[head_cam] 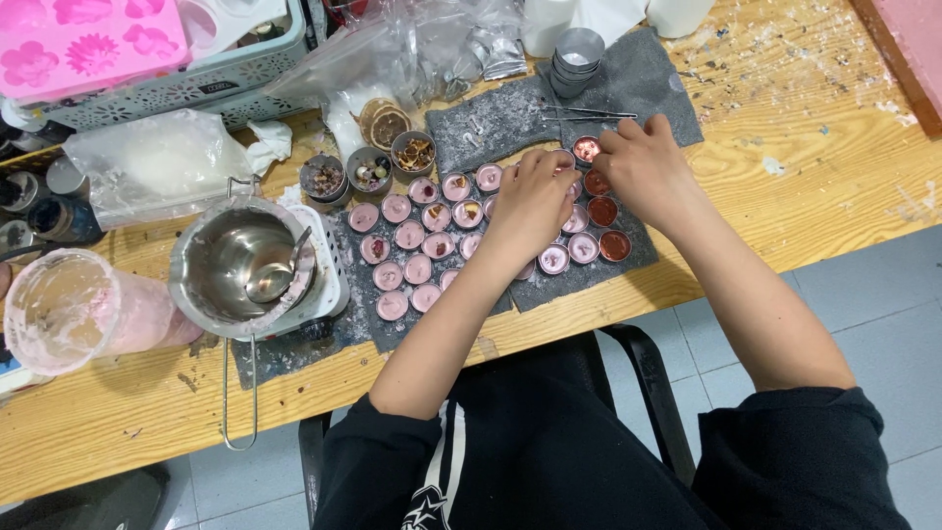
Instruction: Decorating small wax candles with dried flower petals and cutting a dried orange slice for ornamentation.
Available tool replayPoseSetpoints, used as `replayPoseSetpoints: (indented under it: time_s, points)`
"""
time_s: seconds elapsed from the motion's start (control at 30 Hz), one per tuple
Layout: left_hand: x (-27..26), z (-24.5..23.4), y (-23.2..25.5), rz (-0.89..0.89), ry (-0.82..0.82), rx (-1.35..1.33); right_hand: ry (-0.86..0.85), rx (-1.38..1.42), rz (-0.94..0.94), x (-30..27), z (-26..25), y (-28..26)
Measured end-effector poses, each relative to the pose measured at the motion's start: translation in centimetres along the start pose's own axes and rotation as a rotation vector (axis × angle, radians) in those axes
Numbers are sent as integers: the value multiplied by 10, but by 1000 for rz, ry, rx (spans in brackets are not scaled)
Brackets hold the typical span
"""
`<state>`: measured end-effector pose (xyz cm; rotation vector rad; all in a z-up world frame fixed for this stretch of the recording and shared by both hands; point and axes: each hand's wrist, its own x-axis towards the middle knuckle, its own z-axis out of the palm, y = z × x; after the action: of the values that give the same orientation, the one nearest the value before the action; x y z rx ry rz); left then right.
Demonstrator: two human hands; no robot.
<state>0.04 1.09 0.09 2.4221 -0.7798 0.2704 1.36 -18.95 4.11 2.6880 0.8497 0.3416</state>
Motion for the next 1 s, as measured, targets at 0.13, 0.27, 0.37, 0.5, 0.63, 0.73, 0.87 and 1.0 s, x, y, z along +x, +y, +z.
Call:
replayPoseSetpoints:
  time_s: [0.13, 0.27, 0.37, 0.5, 0.63, 0.73, 0.87, 1.0]
  points:
    - [-2, -2, 0, 5, 19, 7, 39, 19, -2, 1, 3, 1]
    - [-3, -4, -2, -2, 3, 14, 46, 37, 8, 2, 4, 0]
    - [-3, -4, -3, -3, 0, 18, 80, 103, 26, -2, 9, 2]
    - [-4, -5, -5, -6, 4, 4, 133, 212, 63, -8, 21, 7]
    - [-4, -7, -5, -11, 2, -7, 135, 258, 104, -14, 23, 10]
    - [-4, -6, -7, -11, 3, 3, 141, 363, 154, -17, 21, 9]
    - [-4, -5, -7, -19, -9, 6, 133, 437, 209, -22, 29, 8]
    - [-4, -5, -7, -22, -22, 13, 173, 443, 211, -25, 33, 7]
